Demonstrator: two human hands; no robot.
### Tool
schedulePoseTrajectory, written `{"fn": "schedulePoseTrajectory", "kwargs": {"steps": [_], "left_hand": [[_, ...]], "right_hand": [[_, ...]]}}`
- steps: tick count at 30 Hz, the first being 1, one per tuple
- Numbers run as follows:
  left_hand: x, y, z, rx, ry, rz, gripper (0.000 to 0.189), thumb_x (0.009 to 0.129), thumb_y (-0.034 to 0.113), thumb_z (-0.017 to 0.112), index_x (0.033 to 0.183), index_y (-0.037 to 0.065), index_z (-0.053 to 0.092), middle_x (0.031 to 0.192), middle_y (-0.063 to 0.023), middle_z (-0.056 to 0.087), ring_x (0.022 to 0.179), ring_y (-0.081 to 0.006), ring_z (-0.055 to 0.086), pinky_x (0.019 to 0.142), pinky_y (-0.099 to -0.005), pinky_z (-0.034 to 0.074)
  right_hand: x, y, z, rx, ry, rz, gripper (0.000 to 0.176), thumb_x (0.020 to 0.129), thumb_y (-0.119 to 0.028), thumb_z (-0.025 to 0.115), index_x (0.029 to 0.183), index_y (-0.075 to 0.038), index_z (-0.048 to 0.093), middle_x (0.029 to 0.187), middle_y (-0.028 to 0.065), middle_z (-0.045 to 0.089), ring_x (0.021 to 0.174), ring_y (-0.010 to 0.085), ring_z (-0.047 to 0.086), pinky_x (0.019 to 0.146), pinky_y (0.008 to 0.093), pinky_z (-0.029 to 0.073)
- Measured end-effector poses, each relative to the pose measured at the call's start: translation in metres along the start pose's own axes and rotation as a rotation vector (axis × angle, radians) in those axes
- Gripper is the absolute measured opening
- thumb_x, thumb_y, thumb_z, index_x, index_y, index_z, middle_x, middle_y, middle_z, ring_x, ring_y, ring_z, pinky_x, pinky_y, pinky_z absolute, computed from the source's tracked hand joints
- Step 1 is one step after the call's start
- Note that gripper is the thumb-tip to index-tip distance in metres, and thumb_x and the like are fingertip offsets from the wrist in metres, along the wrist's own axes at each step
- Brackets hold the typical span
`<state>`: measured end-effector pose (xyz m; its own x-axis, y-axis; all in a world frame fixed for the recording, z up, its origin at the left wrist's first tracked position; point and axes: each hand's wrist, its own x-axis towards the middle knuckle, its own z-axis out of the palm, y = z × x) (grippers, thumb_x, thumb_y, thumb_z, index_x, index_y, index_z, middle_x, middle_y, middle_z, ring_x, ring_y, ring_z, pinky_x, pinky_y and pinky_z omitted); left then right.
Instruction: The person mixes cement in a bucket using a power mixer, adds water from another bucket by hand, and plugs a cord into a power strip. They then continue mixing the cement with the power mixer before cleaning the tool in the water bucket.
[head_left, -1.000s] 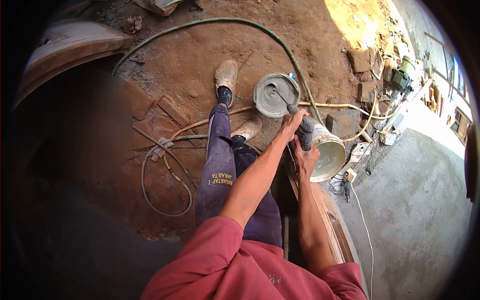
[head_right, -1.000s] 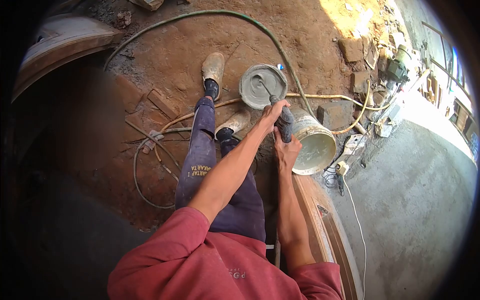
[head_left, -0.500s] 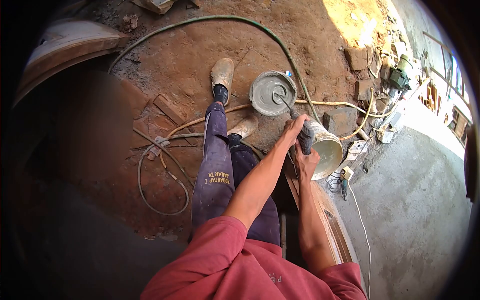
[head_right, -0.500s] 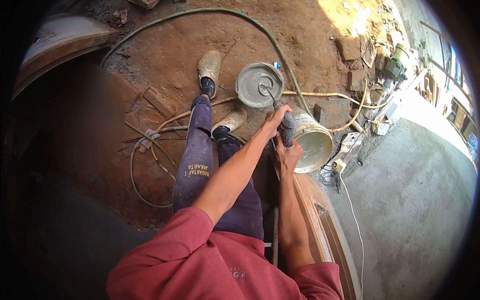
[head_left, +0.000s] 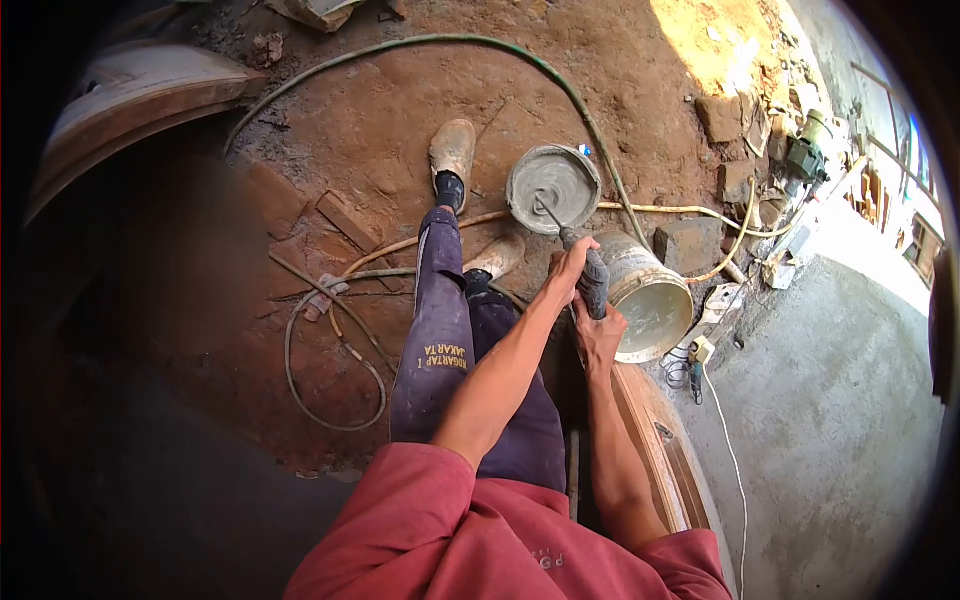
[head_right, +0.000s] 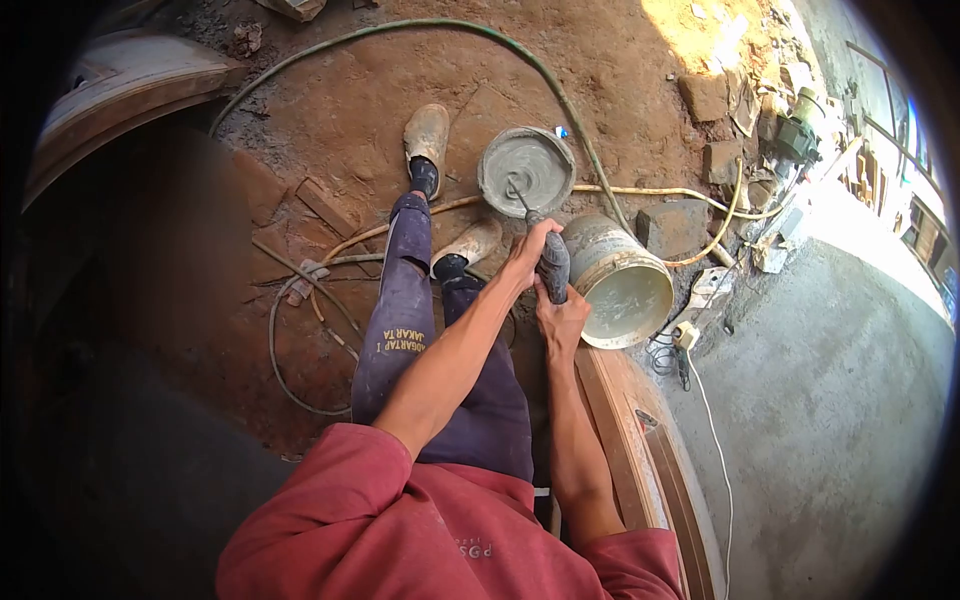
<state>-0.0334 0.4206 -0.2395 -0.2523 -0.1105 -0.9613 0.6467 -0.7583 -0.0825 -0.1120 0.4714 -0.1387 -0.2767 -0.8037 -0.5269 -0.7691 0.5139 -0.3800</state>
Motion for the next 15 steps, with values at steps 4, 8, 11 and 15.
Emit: {"fn": "schedulePoseTrajectory", "kwargs": {"steps": [4,8,11,15], "left_hand": [[-0.005,0.017,0.005,0.04,-0.012,0.034,0.037,0.069,0.037,0.072,0.079,0.004,0.058,0.073,-0.0064,0.057,0.064,-0.0206,0.056,0.059,-0.0401,0.045],[0.009,0.021,0.011,0.091,-0.051,0.089,0.037,0.071,0.037,0.072,0.083,0.004,0.059,0.076,-0.0069,0.058,0.066,-0.0209,0.056,0.059,-0.0392,0.044],[0.011,0.028,0.021,0.129,-0.038,0.07,0.038,0.072,0.037,0.071,0.084,0.003,0.058,0.077,-0.0082,0.06,0.069,-0.0214,0.058,0.061,-0.04,0.046],[0.015,0.026,0.03,0.143,-0.113,0.058,0.043,0.072,0.037,0.072,0.087,0.0,0.058,0.078,-0.0101,0.06,0.071,-0.0221,0.06,0.062,-0.042,0.048]], "right_hand": [[0.009,-0.008,0.002,0.005,-0.01,0.018,0.053,0.085,-0.043,0.077,0.084,0.009,0.068,0.066,0.0212,0.066,0.058,0.0311,0.064,0.064,0.0428,0.05],[0.019,-0.007,0.002,0.001,0.078,-0.056,0.045,0.084,-0.037,0.078,0.084,0.007,0.069,0.065,0.0239,0.064,0.058,0.0353,0.063,0.062,0.0419,0.05],[0.029,-0.004,0.001,-0.017,0.088,-0.033,0.048,0.084,-0.04,0.078,0.085,0.007,0.069,0.067,0.0244,0.065,0.059,0.0362,0.065,0.062,0.0424,0.05],[0.03,-0.002,-0.004,-0.035,0.104,-0.007,0.052,0.084,-0.044,0.077,0.085,0.007,0.069,0.069,0.026,0.066,0.063,0.0371,0.067,0.064,0.0433,0.05]]}}
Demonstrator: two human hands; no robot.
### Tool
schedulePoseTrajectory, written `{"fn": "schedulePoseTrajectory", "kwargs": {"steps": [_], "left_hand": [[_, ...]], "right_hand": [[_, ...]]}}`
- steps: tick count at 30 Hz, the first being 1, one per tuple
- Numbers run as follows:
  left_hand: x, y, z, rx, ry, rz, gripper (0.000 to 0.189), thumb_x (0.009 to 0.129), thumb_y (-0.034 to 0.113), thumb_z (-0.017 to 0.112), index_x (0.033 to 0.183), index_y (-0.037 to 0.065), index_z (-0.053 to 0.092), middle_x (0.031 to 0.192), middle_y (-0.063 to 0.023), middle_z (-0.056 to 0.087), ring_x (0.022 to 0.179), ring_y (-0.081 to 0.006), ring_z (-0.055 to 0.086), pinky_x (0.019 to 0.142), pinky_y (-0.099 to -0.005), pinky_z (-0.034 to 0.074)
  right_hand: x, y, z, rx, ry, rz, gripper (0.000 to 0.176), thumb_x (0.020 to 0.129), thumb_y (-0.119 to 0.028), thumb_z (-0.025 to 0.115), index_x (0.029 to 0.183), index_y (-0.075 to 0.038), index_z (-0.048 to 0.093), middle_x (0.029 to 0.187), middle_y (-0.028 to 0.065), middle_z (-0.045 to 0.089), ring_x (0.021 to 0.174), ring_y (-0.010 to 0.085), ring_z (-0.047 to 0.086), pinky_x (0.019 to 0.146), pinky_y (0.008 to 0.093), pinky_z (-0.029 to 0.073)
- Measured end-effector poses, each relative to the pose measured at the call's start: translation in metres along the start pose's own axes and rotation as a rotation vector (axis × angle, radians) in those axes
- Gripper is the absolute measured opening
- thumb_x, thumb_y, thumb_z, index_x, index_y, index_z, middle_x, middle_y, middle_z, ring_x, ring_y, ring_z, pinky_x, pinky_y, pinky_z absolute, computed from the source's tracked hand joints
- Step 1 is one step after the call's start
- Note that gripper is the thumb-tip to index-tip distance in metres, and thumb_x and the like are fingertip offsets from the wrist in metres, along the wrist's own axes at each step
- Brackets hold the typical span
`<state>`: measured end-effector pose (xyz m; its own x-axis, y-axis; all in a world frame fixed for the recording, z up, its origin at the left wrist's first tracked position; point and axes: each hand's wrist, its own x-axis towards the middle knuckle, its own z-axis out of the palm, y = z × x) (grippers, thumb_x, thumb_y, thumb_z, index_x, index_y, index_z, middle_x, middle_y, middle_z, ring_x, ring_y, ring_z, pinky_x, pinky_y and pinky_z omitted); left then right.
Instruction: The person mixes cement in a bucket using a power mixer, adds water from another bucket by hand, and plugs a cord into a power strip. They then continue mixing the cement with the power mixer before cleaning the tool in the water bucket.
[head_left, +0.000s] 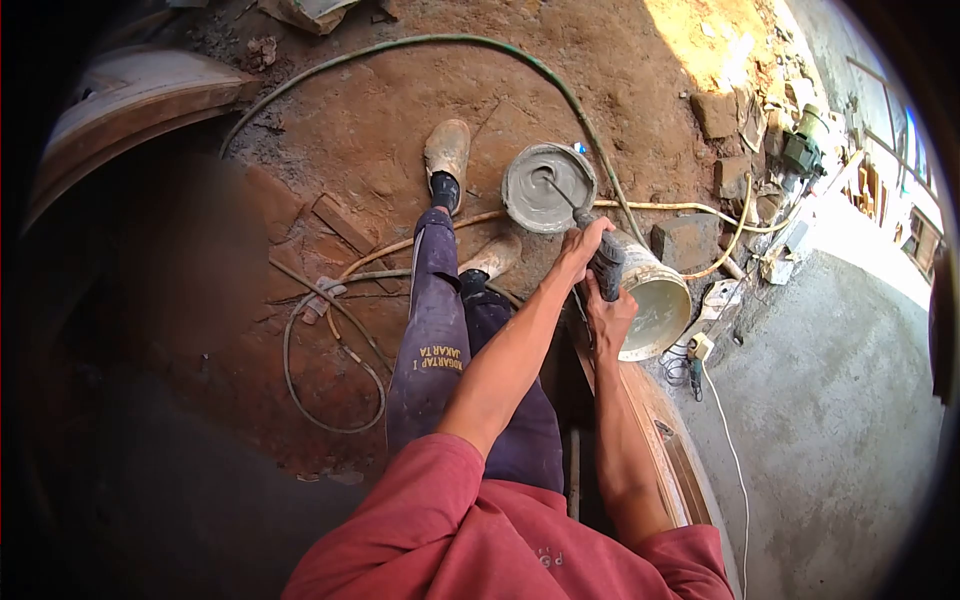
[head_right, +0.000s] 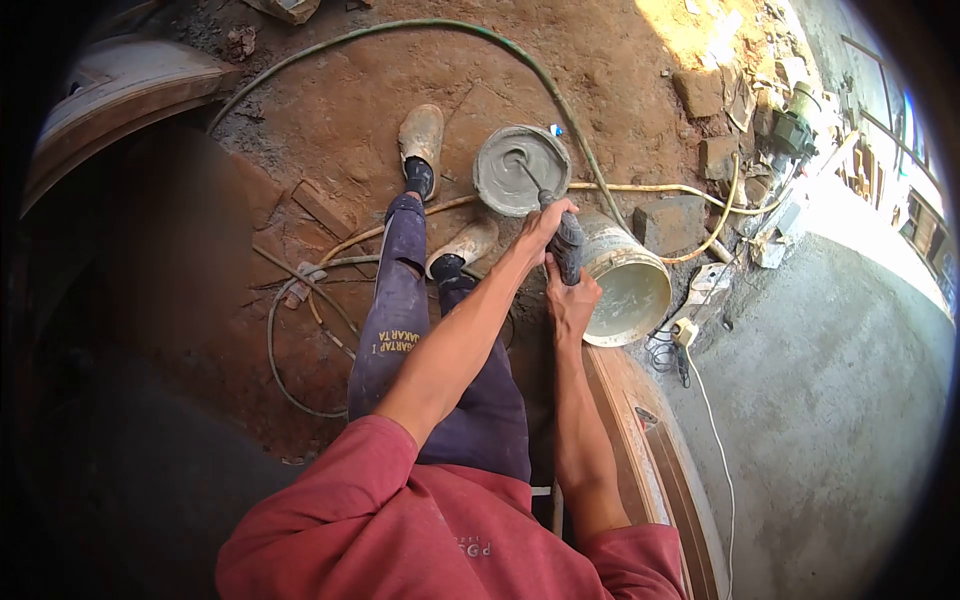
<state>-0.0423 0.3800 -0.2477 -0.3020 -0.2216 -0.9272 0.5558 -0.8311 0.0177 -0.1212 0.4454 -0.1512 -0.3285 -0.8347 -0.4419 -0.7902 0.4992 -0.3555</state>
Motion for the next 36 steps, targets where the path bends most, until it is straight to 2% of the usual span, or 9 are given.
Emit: {"fn": "schedulePoseTrajectory", "kwargs": {"steps": [10,17,19,21,24,26,32,36], "left_hand": [[-0.002,-0.017,0.012,-0.018,0.083,-0.05,0.041,0.07,0.036,0.073,0.084,0.0,0.059,0.076,-0.0102,0.06,0.065,-0.0221,0.06,0.058,-0.0408,0.048],[-0.013,-0.024,0.001,-0.101,0.063,-0.041,0.036,0.07,0.036,0.073,0.08,0.003,0.059,0.071,-0.0076,0.059,0.06,-0.0207,0.058,0.054,-0.0395,0.046],[-0.012,-0.026,0.0,-0.111,0.057,-0.053,0.035,0.071,0.035,0.073,0.079,0.004,0.059,0.07,-0.0074,0.059,0.059,-0.0206,0.058,0.053,-0.0393,0.046],[-0.01,-0.024,-0.007,-0.121,0.059,-0.055,0.035,0.071,0.035,0.073,0.079,0.005,0.059,0.07,-0.0073,0.059,0.059,-0.0206,0.058,0.053,-0.039,0.046],[-0.005,-0.025,-0.008,-0.124,0.05,-0.002,0.042,0.068,0.037,0.073,0.081,-0.001,0.061,0.076,-0.0095,0.06,0.064,-0.0224,0.057,0.056,-0.0431,0.044],[0.0,-0.024,-0.012,-0.128,0.017,-0.047,0.033,0.072,0.035,0.072,0.08,0.005,0.06,0.07,-0.0066,0.059,0.058,-0.0193,0.057,0.055,-0.0364,0.048],[-0.002,-0.026,-0.011,-0.104,0.028,-0.023,0.032,0.073,0.035,0.072,0.078,0.006,0.059,0.071,-0.0068,0.06,0.06,-0.019,0.058,0.056,-0.0357,0.048],[-0.014,-0.021,-0.012,-0.072,0.032,-0.057,0.033,0.072,0.036,0.072,0.077,0.006,0.059,0.072,-0.0065,0.06,0.061,-0.0201,0.059,0.056,-0.0358,0.047]], "right_hand": [[-0.005,0.003,-0.014,-0.075,-0.014,-0.008,0.05,0.086,-0.042,0.075,0.084,0.007,0.07,0.072,0.0281,0.066,0.066,0.0406,0.067,0.066,0.0456,0.05],[-0.012,0.013,-0.011,-0.133,-0.056,-0.012,0.048,0.085,-0.041,0.076,0.085,0.007,0.07,0.07,0.0267,0.066,0.064,0.042,0.065,0.066,0.045,0.05],[-0.014,0.011,-0.009,-0.071,-0.085,0.049,0.047,0.084,-0.04,0.078,0.086,0.007,0.069,0.069,0.0255,0.066,0.062,0.0404,0.065,0.065,0.0445,0.05],[-0.015,0.005,-0.007,-0.068,-0.068,0.01,0.047,0.085,-0.04,0.077,0.086,0.006,0.069,0.069,0.0251,0.066,0.062,0.0395,0.064,0.065,0.0441,0.05],[-0.016,0.002,-0.007,-0.061,-0.052,-0.001,0.046,0.085,-0.039,0.077,0.086,0.006,0.069,0.068,0.0248,0.065,0.061,0.0377,0.064,0.064,0.0434,0.05],[-0.015,0.0,-0.004,-0.043,-0.065,0.018,0.046,0.085,-0.039,0.077,0.086,0.007,0.069,0.068,0.025,0.065,0.06,0.0367,0.064,0.063,0.0431,0.05],[-0.018,0.003,-0.002,-0.04,-0.024,-0.061,0.045,0.086,-0.037,0.077,0.087,0.007,0.07,0.068,0.0251,0.064,0.058,0.0344,0.063,0.063,0.0425,0.049],[-0.02,0.001,-0.007,-0.044,-0.045,0.004,0.046,0.086,-0.038,0.077,0.084,0.007,0.069,0.066,0.0247,0.063,0.057,0.0349,0.061,0.062,0.0427,0.049]]}}
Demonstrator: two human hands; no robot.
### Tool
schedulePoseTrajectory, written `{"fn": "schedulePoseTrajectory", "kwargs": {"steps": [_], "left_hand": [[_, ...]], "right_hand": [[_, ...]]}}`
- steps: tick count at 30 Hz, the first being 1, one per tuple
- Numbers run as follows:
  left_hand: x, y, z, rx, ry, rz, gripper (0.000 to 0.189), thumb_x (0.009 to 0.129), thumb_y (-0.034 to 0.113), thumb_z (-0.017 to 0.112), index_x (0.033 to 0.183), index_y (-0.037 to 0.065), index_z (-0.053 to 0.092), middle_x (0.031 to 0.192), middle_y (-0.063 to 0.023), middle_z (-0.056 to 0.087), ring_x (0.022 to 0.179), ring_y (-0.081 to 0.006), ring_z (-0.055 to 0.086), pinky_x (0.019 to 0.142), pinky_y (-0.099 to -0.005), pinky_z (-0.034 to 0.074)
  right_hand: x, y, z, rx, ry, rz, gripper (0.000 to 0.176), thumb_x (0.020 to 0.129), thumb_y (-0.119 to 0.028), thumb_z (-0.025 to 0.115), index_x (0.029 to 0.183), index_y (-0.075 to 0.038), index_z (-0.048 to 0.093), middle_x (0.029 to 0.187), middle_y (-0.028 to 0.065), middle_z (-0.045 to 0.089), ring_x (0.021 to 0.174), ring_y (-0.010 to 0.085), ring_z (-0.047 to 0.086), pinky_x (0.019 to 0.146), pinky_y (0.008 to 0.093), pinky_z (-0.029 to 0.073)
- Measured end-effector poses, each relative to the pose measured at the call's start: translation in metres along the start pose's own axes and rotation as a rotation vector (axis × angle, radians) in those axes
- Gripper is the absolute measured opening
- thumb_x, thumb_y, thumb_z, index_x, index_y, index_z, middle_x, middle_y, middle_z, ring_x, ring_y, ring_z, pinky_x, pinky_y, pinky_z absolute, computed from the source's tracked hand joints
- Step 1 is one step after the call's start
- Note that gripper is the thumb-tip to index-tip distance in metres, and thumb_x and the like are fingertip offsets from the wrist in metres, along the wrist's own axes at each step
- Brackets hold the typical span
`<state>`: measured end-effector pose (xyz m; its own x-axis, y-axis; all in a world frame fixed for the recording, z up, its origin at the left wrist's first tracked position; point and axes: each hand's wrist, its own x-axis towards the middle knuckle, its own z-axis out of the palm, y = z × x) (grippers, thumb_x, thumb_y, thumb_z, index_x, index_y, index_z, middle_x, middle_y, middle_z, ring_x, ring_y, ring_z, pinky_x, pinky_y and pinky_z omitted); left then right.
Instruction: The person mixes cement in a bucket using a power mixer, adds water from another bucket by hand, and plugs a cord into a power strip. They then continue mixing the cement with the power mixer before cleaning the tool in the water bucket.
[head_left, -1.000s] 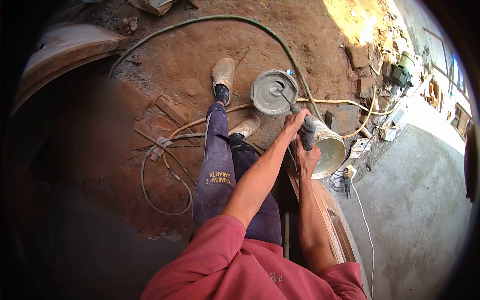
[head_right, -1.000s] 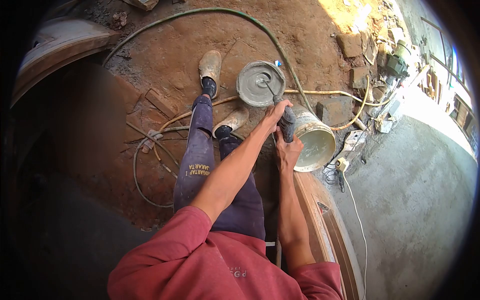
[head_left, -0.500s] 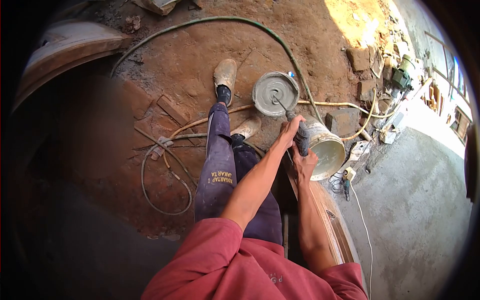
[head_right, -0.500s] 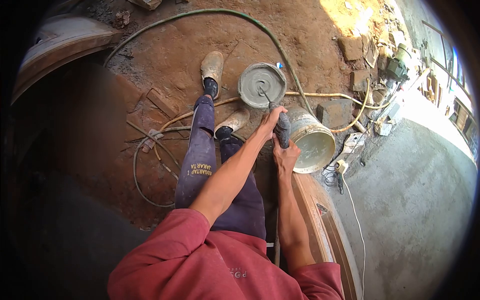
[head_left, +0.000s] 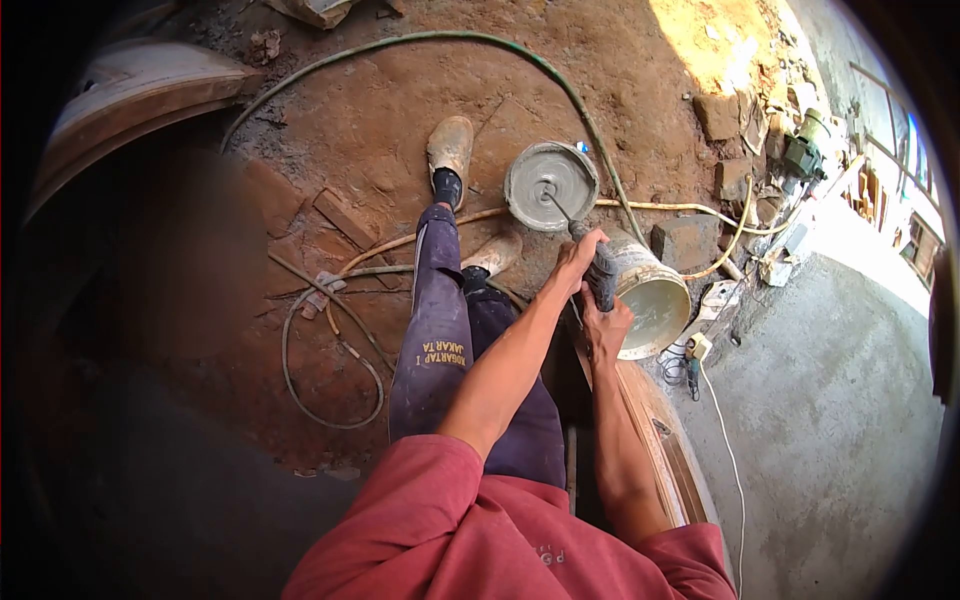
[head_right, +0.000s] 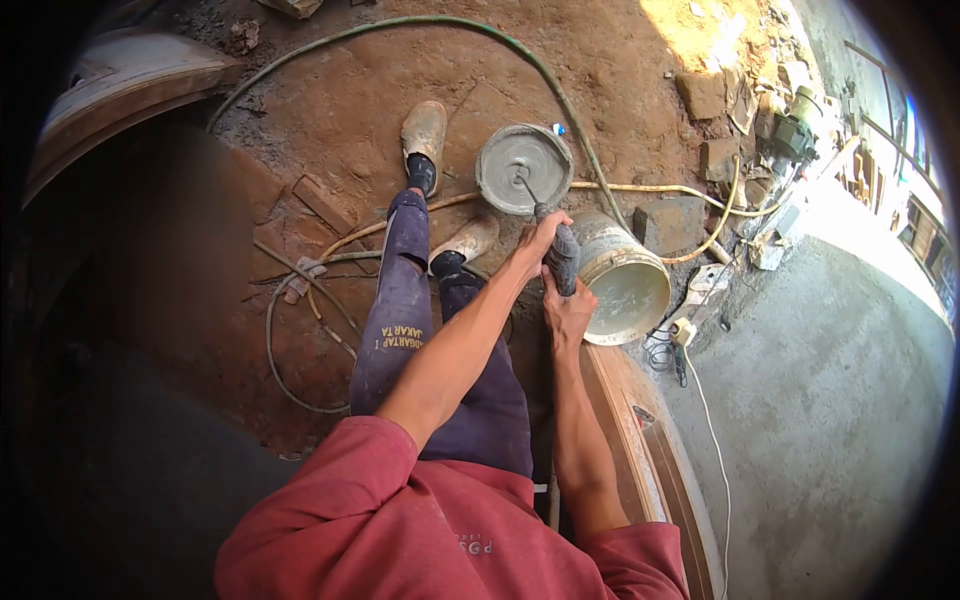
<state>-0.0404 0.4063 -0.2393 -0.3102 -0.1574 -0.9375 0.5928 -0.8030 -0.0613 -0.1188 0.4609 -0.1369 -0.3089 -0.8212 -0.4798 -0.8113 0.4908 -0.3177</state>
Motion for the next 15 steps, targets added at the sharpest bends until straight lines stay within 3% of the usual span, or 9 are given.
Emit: {"fn": "schedulePoseTrajectory", "kwargs": {"steps": [4,6,10,12,15], "left_hand": [[0.01,-0.004,-0.002,-0.016,-0.006,0.007,0.033,0.072,0.036,0.072,0.077,0.006,0.058,0.071,-0.0065,0.059,0.061,-0.0204,0.059,0.056,-0.0365,0.047],[0.01,-0.004,-0.004,-0.027,-0.046,0.032,0.043,0.068,0.038,0.072,0.083,-0.001,0.061,0.08,-0.01,0.061,0.068,-0.0224,0.058,0.061,-0.0416,0.046],[0.014,-0.007,-0.002,0.008,-0.009,0.014,0.043,0.069,0.037,0.072,0.084,-0.001,0.061,0.08,-0.0103,0.061,0.069,-0.0235,0.059,0.062,-0.0427,0.046],[0.014,-0.002,-0.003,-0.015,-0.031,0.016,0.032,0.074,0.035,0.071,0.078,0.005,0.059,0.07,-0.0062,0.059,0.06,-0.0195,0.058,0.055,-0.0356,0.047],[0.009,-0.001,-0.003,-0.004,-0.014,-0.002,0.032,0.074,0.034,0.071,0.079,0.005,0.06,0.07,-0.0063,0.059,0.06,-0.0195,0.058,0.056,-0.0355,0.047]], "right_hand": [[0.001,0.0,0.006,-0.013,0.0,0.009,0.049,0.085,-0.041,0.077,0.082,0.007,0.067,0.063,0.024,0.062,0.056,0.0359,0.06,0.061,0.043,0.049],[0.001,0.002,0.005,0.022,0.01,0.022,0.05,0.085,-0.042,0.077,0.081,0.007,0.067,0.063,0.0239,0.062,0.055,0.0363,0.06,0.061,0.0433,0.049],[0.002,0.007,0.01,-0.022,0.04,-0.063,0.052,0.085,-0.043,0.077,0.079,0.007,0.066,0.063,0.0251,0.061,0.055,0.0395,0.059,0.059,0.0443,0.048],[0.006,0.005,0.01,-0.01,0.073,-0.115,0.052,0.085,-0.043,0.077,0.078,0.007,0.066,0.063,0.0254,0.061,0.055,0.0407,0.059,0.059,0.0445,0.048],[-0.001,0.003,0.003,-0.032,0.013,-0.035,0.051,0.085,-0.042,0.077,0.079,0.007,0.066,0.064,0.0258,0.062,0.057,0.0424,0.059,0.059,0.0441,0.048]]}}
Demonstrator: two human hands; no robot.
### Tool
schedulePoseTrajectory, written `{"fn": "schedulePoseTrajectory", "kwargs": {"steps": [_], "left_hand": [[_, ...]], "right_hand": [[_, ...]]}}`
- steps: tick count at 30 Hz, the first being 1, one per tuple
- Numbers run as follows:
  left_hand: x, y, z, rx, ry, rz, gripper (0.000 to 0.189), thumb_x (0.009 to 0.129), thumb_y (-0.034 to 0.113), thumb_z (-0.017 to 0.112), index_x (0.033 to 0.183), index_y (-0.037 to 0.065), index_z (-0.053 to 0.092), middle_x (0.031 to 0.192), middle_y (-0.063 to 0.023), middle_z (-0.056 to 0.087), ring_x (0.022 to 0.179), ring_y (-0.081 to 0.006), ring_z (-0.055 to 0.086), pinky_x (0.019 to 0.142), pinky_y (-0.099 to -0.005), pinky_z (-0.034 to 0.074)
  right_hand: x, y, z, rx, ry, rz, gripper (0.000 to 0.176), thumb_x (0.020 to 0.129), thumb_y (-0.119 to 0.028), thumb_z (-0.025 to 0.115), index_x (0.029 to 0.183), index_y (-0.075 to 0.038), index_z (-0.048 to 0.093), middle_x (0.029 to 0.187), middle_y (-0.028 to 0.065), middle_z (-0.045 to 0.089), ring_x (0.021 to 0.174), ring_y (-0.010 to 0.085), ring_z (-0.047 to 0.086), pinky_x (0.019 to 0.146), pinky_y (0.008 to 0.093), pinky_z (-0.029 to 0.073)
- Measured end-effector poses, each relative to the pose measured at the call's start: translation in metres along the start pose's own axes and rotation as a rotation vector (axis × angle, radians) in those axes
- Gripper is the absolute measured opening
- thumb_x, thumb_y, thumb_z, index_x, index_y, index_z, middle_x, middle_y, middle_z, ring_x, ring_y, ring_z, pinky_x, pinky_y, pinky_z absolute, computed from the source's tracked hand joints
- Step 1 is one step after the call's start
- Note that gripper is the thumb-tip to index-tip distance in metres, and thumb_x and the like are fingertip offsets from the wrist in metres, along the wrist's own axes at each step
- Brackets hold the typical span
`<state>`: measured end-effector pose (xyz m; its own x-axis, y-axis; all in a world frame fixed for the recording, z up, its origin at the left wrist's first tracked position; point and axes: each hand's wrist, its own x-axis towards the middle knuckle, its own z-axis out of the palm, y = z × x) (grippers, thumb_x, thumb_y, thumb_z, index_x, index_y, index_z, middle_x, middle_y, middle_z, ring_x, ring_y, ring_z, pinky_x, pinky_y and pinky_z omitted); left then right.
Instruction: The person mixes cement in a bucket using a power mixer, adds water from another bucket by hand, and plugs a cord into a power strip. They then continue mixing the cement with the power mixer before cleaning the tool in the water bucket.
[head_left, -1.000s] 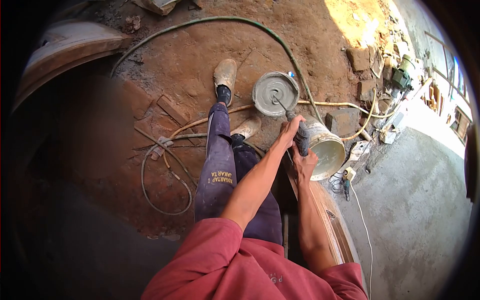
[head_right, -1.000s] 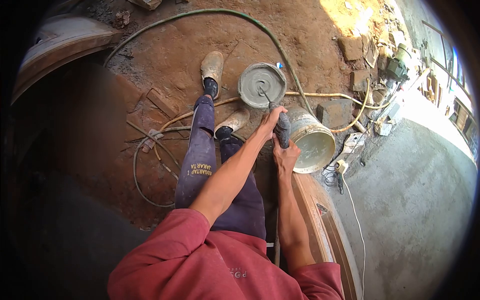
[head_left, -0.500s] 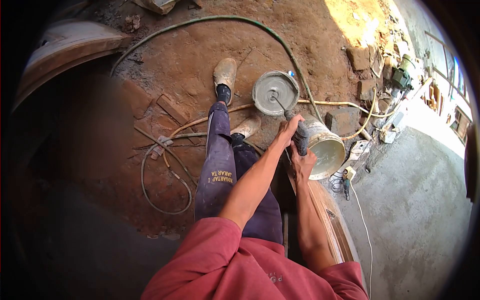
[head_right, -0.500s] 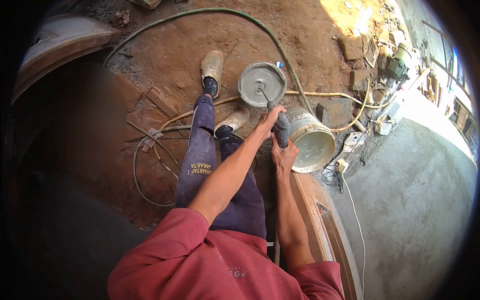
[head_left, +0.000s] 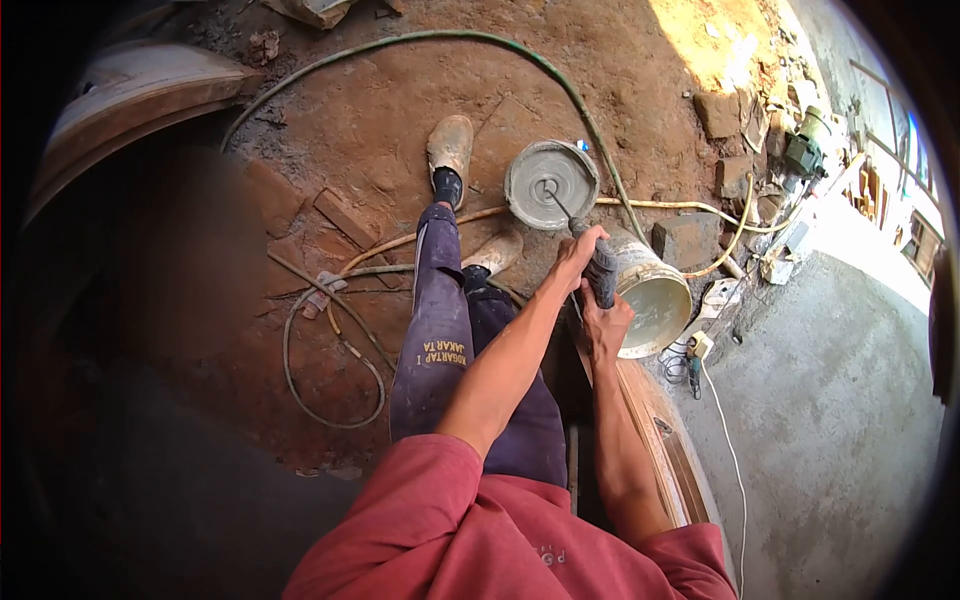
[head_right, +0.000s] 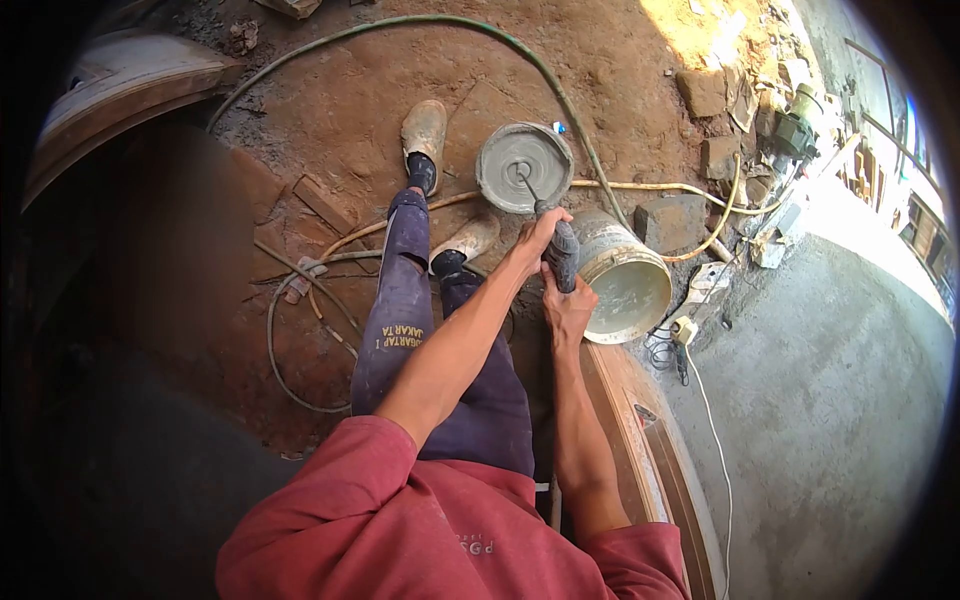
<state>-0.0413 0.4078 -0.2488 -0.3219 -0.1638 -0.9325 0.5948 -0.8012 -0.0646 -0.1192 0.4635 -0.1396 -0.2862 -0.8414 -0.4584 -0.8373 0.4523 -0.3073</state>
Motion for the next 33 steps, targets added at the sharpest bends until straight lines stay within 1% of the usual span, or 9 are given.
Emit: {"fn": "schedulePoseTrajectory", "kwargs": {"steps": [2,4,5,8,14,17,30,31,33], "left_hand": [[-0.001,0.006,0.002,-0.036,-0.021,0.009,0.032,0.074,0.034,0.071,0.079,0.005,0.061,0.071,-0.0065,0.06,0.06,-0.0195,0.058,0.056,-0.0358,0.047],[0.001,0.0,0.001,-0.004,0.031,0.028,0.042,0.068,0.037,0.073,0.082,0.0,0.058,0.077,-0.0097,0.06,0.068,-0.0234,0.058,0.062,-0.0428,0.045],[0.003,-0.003,-0.003,-0.035,-0.059,0.016,0.043,0.068,0.037,0.073,0.084,-0.001,0.059,0.081,-0.0102,0.061,0.071,-0.0226,0.058,0.064,-0.0427,0.045],[0.013,-0.005,-0.002,-0.03,-0.039,-0.003,0.044,0.068,0.036,0.073,0.085,-0.002,0.06,0.081,-0.0101,0.061,0.072,-0.0218,0.058,0.064,-0.0416,0.045],[0.005,-0.004,-0.001,-0.025,-0.031,0.003,0.043,0.069,0.036,0.073,0.085,-0.002,0.061,0.078,-0.0096,0.061,0.066,-0.0221,0.057,0.061,-0.0409,0.046],[-0.007,0.01,0.0,-0.044,-0.026,0.008,0.042,0.069,0.035,0.073,0.083,-0.002,0.061,0.078,-0.0099,0.061,0.066,-0.0221,0.058,0.06,-0.0409,0.046],[0.012,-0.001,-0.001,-0.046,-0.056,0.047,0.044,0.068,0.037,0.073,0.083,-0.002,0.061,0.076,-0.0108,0.061,0.065,-0.0231,0.058,0.06,-0.0425,0.046],[0.012,-0.001,0.001,-0.036,-0.006,0.045,0.044,0.068,0.038,0.073,0.083,-0.002,0.06,0.076,-0.0101,0.06,0.066,-0.0229,0.058,0.06,-0.0426,0.046],[0.009,-0.004,0.002,-0.034,-0.019,0.042,0.045,0.068,0.038,0.073,0.083,-0.002,0.06,0.076,-0.01,0.06,0.066,-0.0229,0.058,0.06,-0.0424,0.046]], "right_hand": [[0.004,0.0,0.005,0.011,0.025,-0.021,0.05,0.085,-0.042,0.077,0.078,0.007,0.066,0.064,0.026,0.061,0.057,0.0426,0.06,0.059,0.0442,0.048],[0.002,-0.003,0.004,0.032,0.011,0.006,0.05,0.085,-0.041,0.077,0.078,0.007,0.066,0.063,0.0262,0.061,0.057,0.0409,0.06,0.059,0.0443,0.047],[0.0,-0.003,0.003,0.046,0.013,0.015,0.05,0.084,-0.041,0.078,0.078,0.007,0.066,0.063,0.0264,0.061,0.057,0.0399,0.062,0.059,0.0444,0.047],[0.006,0.0,0.01,0.03,0.025,-0.015,0.05,0.085,-0.04,0.078,0.078,0.008,0.066,0.062,0.0256,0.06,0.055,0.0359,0.062,0.059,0.0441,0.047],[0.002,-0.004,0.004,0.029,0.029,-0.031,0.049,0.084,-0.04,0.078,0.077,0.007,0.065,0.061,0.0246,0.06,0.055,0.0387,0.059,0.059,0.0439,0.047],[0.004,0.003,0.008,0.014,0.044,-0.049,0.049,0.084,-0.04,0.078,0.077,0.007,0.065,0.061,0.0236,0.06,0.053,0.0365,0.056,0.059,0.0431,0.047],[0.01,-0.003,0.008,0.017,0.03,-0.031,0.05,0.083,-0.041,0.078,0.078,0.007,0.066,0.062,0.0245,0.061,0.057,0.0401,0.06,0.06,0.0446,0.048],[0.009,-0.005,0.006,0.033,0.02,-0.015,0.05,0.083,-0.041,0.078,0.079,0.007,0.066,0.063,0.0245,0.062,0.058,0.0406,0.061,0.06,0.0449,0.048],[0.007,-0.005,0.0,0.044,0.01,0.007,0.05,0.083,-0.041,0.078,0.08,0.008,0.066,0.064,0.0245,0.062,0.058,0.041,0.061,0.061,0.0451,0.048]]}}
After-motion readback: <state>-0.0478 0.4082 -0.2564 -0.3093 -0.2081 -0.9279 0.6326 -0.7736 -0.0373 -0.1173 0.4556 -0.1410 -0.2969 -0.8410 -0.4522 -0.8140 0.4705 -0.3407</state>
